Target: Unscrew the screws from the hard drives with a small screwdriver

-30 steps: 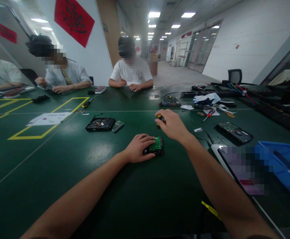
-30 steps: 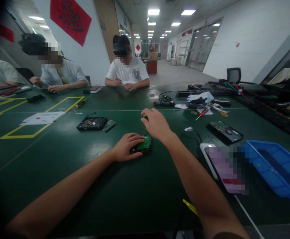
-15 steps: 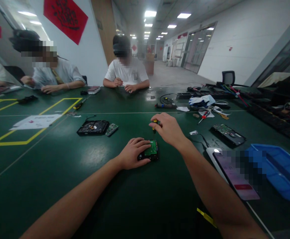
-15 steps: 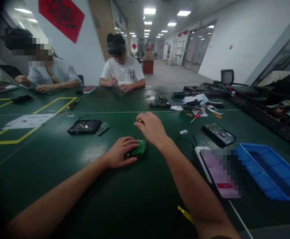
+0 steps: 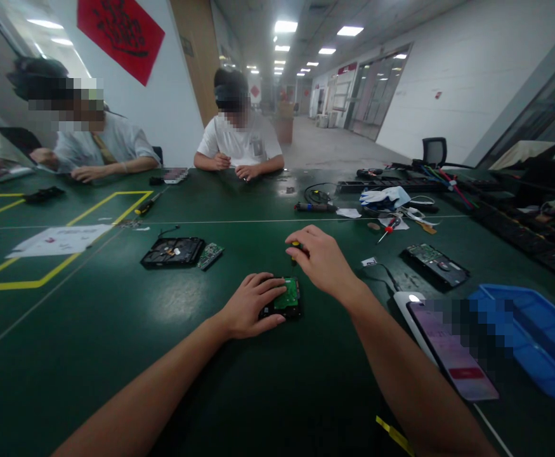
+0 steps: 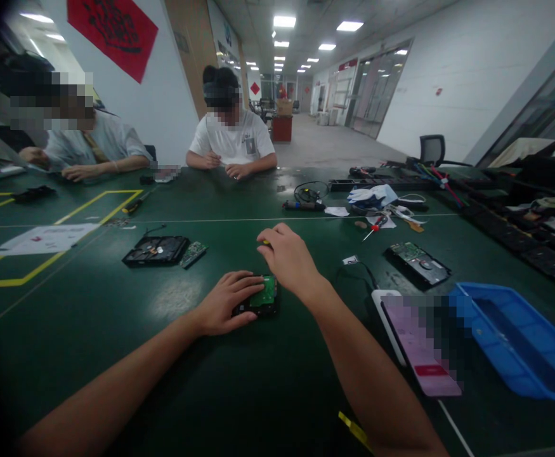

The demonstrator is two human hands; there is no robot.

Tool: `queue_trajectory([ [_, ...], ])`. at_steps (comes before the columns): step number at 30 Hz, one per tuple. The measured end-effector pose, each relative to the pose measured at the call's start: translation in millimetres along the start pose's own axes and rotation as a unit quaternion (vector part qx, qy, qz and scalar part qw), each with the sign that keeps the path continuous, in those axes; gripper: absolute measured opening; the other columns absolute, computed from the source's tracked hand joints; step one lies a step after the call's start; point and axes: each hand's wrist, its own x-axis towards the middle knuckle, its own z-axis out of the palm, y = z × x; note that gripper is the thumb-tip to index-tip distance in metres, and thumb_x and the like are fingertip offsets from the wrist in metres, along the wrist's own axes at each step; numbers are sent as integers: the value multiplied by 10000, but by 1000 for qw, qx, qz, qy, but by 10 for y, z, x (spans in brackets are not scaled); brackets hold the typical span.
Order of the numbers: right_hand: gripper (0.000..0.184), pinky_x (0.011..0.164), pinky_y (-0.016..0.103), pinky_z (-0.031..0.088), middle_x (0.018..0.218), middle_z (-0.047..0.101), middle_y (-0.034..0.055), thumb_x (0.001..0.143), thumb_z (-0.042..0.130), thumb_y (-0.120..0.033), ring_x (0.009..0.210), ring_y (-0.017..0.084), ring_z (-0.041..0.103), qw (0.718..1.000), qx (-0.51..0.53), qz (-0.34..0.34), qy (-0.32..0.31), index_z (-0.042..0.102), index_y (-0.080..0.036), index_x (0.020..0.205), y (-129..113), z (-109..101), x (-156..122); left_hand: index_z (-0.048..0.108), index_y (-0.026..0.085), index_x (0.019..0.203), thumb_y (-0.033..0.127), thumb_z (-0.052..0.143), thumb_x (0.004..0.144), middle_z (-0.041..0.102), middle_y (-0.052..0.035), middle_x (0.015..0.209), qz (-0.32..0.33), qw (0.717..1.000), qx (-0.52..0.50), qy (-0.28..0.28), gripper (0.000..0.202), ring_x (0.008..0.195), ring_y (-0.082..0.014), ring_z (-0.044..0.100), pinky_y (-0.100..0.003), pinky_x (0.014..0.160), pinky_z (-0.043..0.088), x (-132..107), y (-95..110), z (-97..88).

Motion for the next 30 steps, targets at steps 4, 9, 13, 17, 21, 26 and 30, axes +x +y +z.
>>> queue_trajectory([
  [4, 140, 910, 358, 497, 1091, 660, 70, 970, 626, -162, 985, 205, 640, 1000, 3, 3, -3, 701, -227, 1068, -3, 9, 6, 465, 282, 1548, 490, 433, 1029, 515, -69, 1563, 6, 1000, -17, -13, 560, 1425, -361, 426, -586, 1152, 348, -3, 11, -57],
  [9, 171, 858, 368, 507, 1125, 670, 76, 966, 625, -193, 960, 215, 648, 1000, 3, 22, 5, 671, -240, 1125, 21, 20, 13, 478, 288, 1547, 360, 347, 1054, 530, -49, 1552, -18, 999, -26, -3, 515, 1432, -336, 427, -572, 1174, 334, -6, 91, -131],
  [13, 151, 790, 361, 505, 1141, 681, 84, 962, 629, -224, 912, 217, 649, 999, 5, 35, 8, 650, -234, 1111, 21, 43, 13, 508, 282, 1523, 377, 335, 1061, 526, -44, 1557, -25, 999, -24, -6, 502, 1429, -338, 425, -580, 1181, 323, 3, 75, -102],
  [17, 126, 803, 358, 506, 1116, 681, 83, 963, 621, -214, 932, 222, 651, 999, -1, 36, 19, 669, -229, 1079, 1, 54, 14, 484, 272, 1540, 460, 369, 1061, 505, -50, 1574, -26, 999, -11, -20, 528, 1438, -356, 402, -591, 1184, 308, 3, 5, -31],
  [21, 180, 885, 380, 507, 1128, 681, 80, 960, 601, -189, 1017, 241, 654, 999, -9, 27, 20, 693, -240, 1105, 17, 7, 16, 492, 258, 1533, 559, 435, 1036, 501, -70, 1576, -17, 1000, -9, -19, 584, 1437, -371, 395, -590, 1178, 311, -7, -21, -9],
  [26, 227, 984, 400, 476, 1132, 717, 76, 934, 595, -115, 1080, 254, 654, 999, -33, 5, 5, 698, -233, 1098, 34, -75, 12, 490, 261, 1535, 616, 494, 1002, 514, -87, 1560, -15, 1000, -9, -11, 640, 1433, -384, 398, -589, 1166, 323, -8, -17, -4],
  [30, 149, 915, 414, 490, 1084, 715, 92, 936, 653, -192, 990, 269, 655, 997, -74, 29, 12, 708, -216, 1072, 42, -65, 11, 506, 249, 1519, 606, 490, 1007, 528, -86, 1548, -12, 1000, -9, -7, 625, 1420, -378, 414, -584, 1164, 325, -1, -12, -7],
])
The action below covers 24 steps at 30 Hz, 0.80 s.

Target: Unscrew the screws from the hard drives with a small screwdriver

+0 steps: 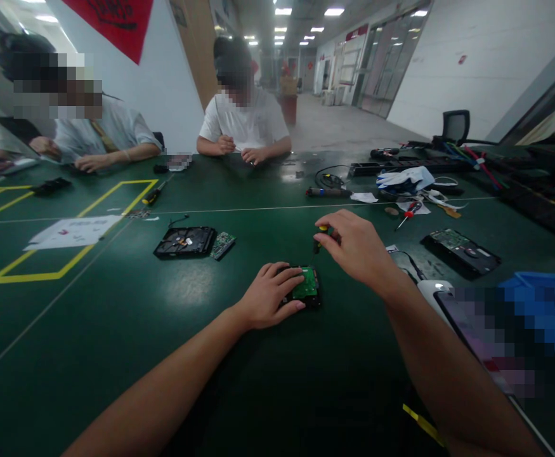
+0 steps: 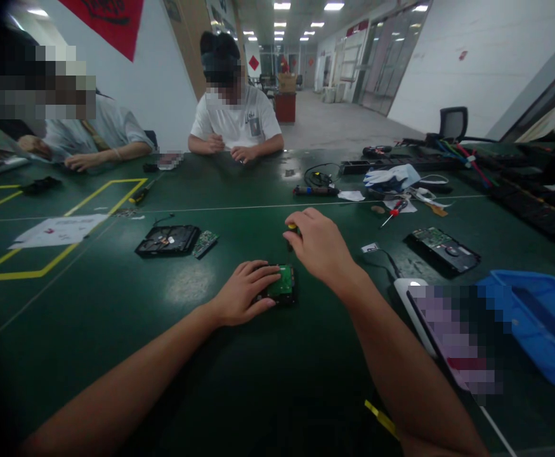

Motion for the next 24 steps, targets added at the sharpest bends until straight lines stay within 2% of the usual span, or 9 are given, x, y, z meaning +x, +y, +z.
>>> queue_trajectory([
  [7, 134, 910, 405, 482, 1040, 726, 82, 970, 648, -286, 984, 260, 652, 1000, -5, -19, 22, 745, -226, 1040, -18, 58, 15, 522, 237, 1500, 601, 463, 1015, 531, -86, 1547, 6, 1000, 6, 3, 609, 1402, -371, 433, -581, 1156, 335, 1, 9, -7],
  [10, 140, 928, 413, 483, 1047, 749, 89, 966, 630, -221, 1001, 268, 671, 999, -15, -31, 2, 756, -217, 1027, -78, 9, 26, 537, 234, 1484, 615, 484, 1004, 544, -90, 1534, 6, 1000, 9, 8, 615, 1396, -370, 438, -577, 1150, 343, 2, 28, -11],
  [17, 261, 992, 391, 490, 1160, 761, 92, 924, 601, -99, 1071, 258, 696, 998, 6, -63, -25, 733, -184, 1134, -126, -37, 22, 550, 245, 1472, 600, 491, 1007, 558, -95, 1518, 8, 1000, 15, 18, 588, 1388, -364, 452, -576, 1141, 356, 2, 49, -18],
  [24, 170, 937, 388, 494, 1103, 746, 105, 960, 616, -192, 1027, 259, 678, 998, 10, -66, 0, 732, -189, 1083, -166, 54, -4, 537, 252, 1491, 610, 493, 1007, 547, -86, 1531, 6, 1000, 23, 20, 603, 1402, -366, 441, -581, 1153, 347, -14, -3, 49],
])
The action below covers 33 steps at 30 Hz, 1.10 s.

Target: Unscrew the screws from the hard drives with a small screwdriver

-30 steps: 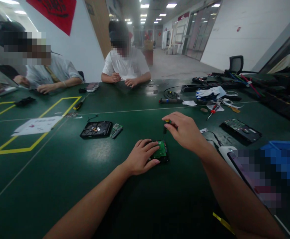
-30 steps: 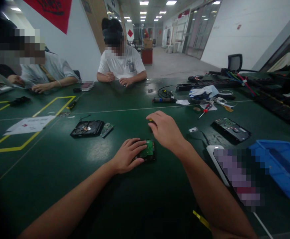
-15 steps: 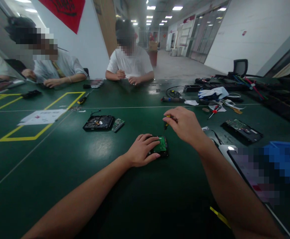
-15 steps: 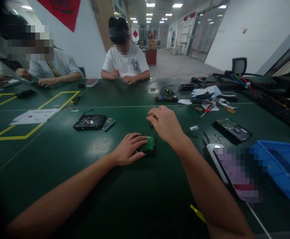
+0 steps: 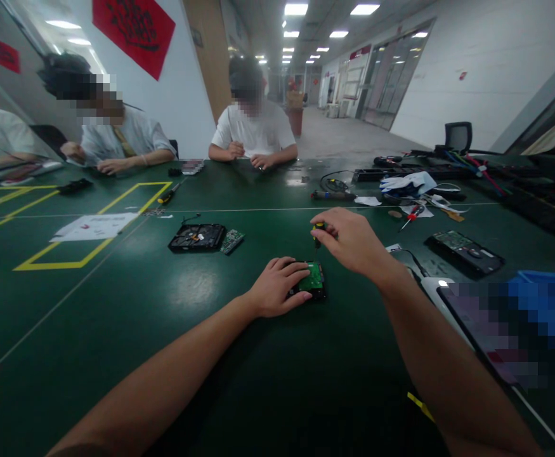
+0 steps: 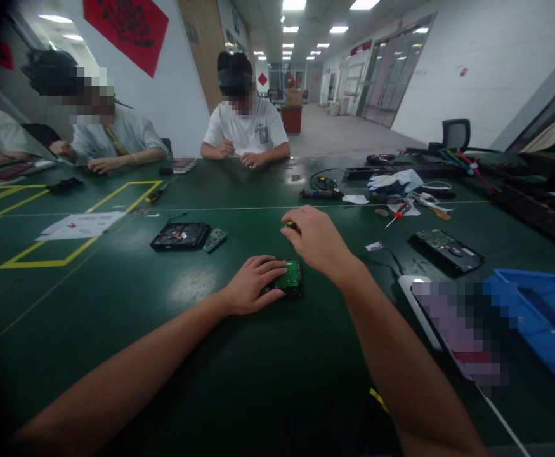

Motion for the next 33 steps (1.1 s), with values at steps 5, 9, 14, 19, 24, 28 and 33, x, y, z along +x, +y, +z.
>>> queue_trajectory([
  [5, 116, 893, 394, 476, 1017, 712, 94, 947, 635, -184, 953, 252, 649, 999, -40, 28, 3, 712, -199, 1032, -19, 31, 10, 544, 260, 1488, 615, 483, 1012, 549, -85, 1528, 0, 1000, -2, 2, 597, 1398, -369, 446, -587, 1146, 353, -5, -4, 2],
  [9, 101, 864, 406, 478, 991, 705, 96, 929, 673, -229, 914, 260, 644, 997, -54, 49, 10, 706, -197, 1019, 2, 20, 9, 537, 252, 1492, 615, 468, 1018, 551, -78, 1529, 2, 1000, -3, 4, 601, 1398, -366, 444, -583, 1148, 350, -6, -1, -1],
  [14, 271, 975, 432, 485, 1168, 738, 97, 912, 592, -107, 1071, 271, 669, 1000, 1, 7, -6, 711, -215, 1130, 44, 2, -5, 543, 254, 1484, 618, 486, 1009, 556, -85, 1523, 2, 1000, -8, 5, 602, 1392, -366, 451, -581, 1139, 361, -4, 0, -4],
  [19, 251, 977, 430, 493, 1156, 737, 115, 936, 571, -142, 1074, 271, 669, 1000, -1, 12, 2, 722, -189, 1131, 50, 14, -11, 539, 259, 1488, 615, 493, 1007, 558, -88, 1520, 3, 1000, -10, 5, 600, 1394, -361, 453, -582, 1147, 356, 1, 11, -24],
  [24, 161, 928, 404, 491, 1019, 734, 85, 975, 576, -218, 985, 251, 661, 1000, 0, 11, 4, 733, -214, 1010, 24, 42, 18, 540, 250, 1486, 605, 482, 1015, 546, -89, 1533, -1, 1000, -6, 1, 592, 1403, -361, 446, -577, 1155, 349, 2, 18, -35],
  [28, 208, 982, 407, 471, 1138, 738, 91, 951, 560, -137, 1072, 253, 659, 1000, 26, -4, -3, 710, -213, 1075, 22, 58, 30, 535, 253, 1491, 607, 485, 1013, 548, -84, 1533, 0, 1000, -8, -1, 597, 1397, -360, 451, -574, 1154, 352, -1, 16, -28],
  [33, 151, 907, 394, 472, 1093, 734, 93, 941, 609, -172, 987, 255, 657, 1000, 9, 22, -1, 674, -207, 1073, 7, 65, 15, 544, 269, 1484, 586, 511, 1007, 556, -82, 1524, -2, 1000, -13, 7, 574, 1401, -355, 451, -579, 1158, 352, -2, 17, -21],
])
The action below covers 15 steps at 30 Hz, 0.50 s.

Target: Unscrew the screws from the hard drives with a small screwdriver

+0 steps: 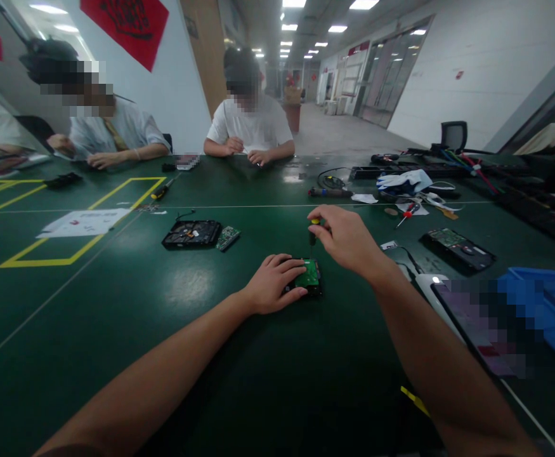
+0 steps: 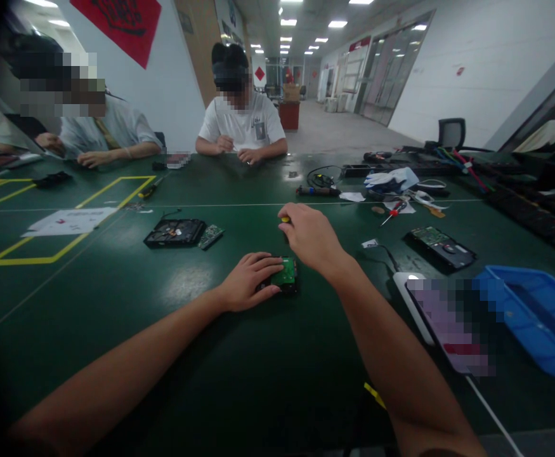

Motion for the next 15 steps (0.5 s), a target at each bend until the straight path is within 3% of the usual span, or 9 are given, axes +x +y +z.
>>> queue_trajectory([
  [7, 108, 876, 373, 448, 1016, 681, 92, 955, 604, -190, 939, 245, 617, 999, -42, 24, 17, 681, -211, 1028, 33, -55, -3, 541, 266, 1487, 585, 497, 1016, 556, -77, 1525, 1, 1000, 0, -5, 570, 1396, -355, 455, -581, 1157, 354, 1, 10, -11],
  [12, 167, 846, 350, 448, 1005, 705, 63, 932, 602, -152, 873, 213, 627, 1000, -5, 15, -9, 702, -209, 1052, 59, -127, -27, 552, 259, 1474, 582, 487, 1022, 560, -80, 1520, 4, 1000, 4, -2, 559, 1393, -355, 457, -576, 1155, 355, 8, 12, 0],
  [15, 124, 848, 352, 450, 999, 706, 60, 945, 619, -208, 884, 214, 630, 1000, 0, 12, -4, 710, -214, 1029, 43, -115, -24, 545, 254, 1479, 577, 496, 1020, 558, -79, 1522, 4, 1000, 3, -1, 564, 1393, -354, 457, -575, 1158, 352, 5, 1, 13],
])
